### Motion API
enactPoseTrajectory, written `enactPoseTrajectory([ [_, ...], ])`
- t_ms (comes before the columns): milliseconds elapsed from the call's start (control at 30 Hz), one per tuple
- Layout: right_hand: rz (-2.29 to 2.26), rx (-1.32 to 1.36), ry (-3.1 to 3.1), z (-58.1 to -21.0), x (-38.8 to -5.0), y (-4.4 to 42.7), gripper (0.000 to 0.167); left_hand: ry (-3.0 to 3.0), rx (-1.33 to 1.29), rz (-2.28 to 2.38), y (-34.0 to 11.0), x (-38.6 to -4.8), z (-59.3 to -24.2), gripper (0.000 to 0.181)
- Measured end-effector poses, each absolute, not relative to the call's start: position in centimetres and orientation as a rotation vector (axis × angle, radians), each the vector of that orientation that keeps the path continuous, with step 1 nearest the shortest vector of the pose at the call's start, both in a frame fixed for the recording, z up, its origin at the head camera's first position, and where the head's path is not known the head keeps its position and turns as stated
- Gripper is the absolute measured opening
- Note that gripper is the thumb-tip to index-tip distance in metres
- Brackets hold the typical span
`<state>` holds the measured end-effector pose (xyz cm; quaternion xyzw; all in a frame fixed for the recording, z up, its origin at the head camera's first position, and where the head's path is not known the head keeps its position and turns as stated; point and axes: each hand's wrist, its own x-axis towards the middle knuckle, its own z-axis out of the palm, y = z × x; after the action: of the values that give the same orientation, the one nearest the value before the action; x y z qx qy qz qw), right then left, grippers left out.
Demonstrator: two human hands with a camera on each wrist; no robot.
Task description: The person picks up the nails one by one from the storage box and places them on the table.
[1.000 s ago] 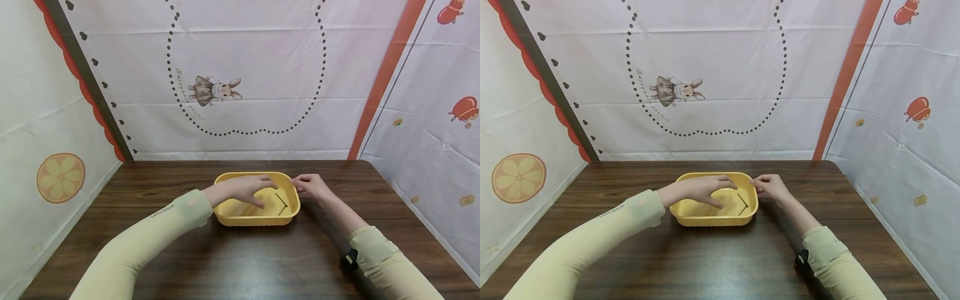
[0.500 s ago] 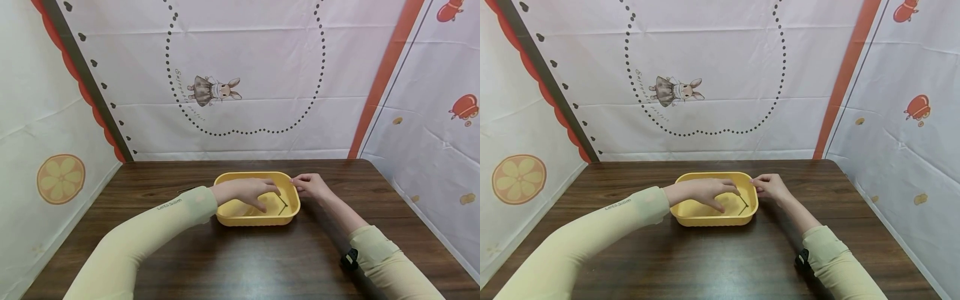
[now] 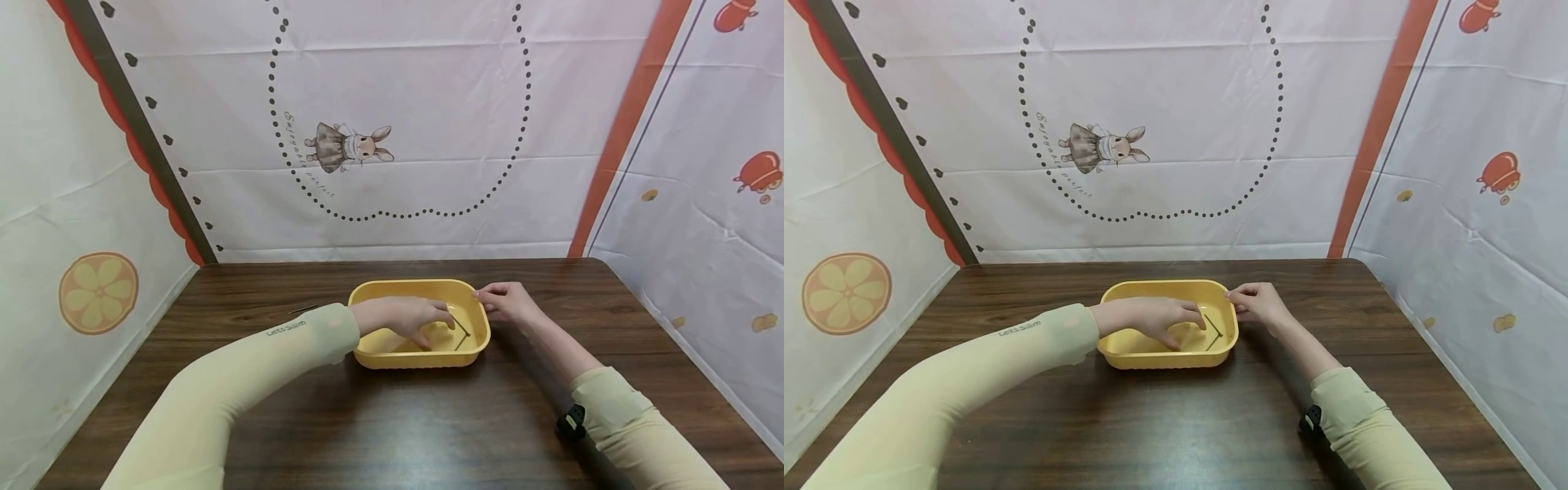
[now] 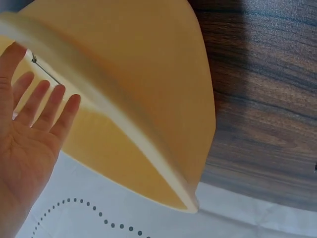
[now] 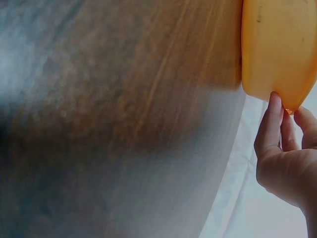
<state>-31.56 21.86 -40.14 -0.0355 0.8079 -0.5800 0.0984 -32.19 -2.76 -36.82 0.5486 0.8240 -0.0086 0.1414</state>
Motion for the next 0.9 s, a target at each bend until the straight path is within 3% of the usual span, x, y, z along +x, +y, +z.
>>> enactPoseTrajectory([
  [667,-1.730,-0.115,2.385,-40.1,-31.5,21.9,0.039,2.315,1.696,0.015,-2.1,-32.9,-38.5,0.040],
  [900,-1.735,-0.113,2.384,-40.1,-31.5,21.9,0.040,2.270,1.774,0.105,-1.3,-32.8,-38.9,0.025],
])
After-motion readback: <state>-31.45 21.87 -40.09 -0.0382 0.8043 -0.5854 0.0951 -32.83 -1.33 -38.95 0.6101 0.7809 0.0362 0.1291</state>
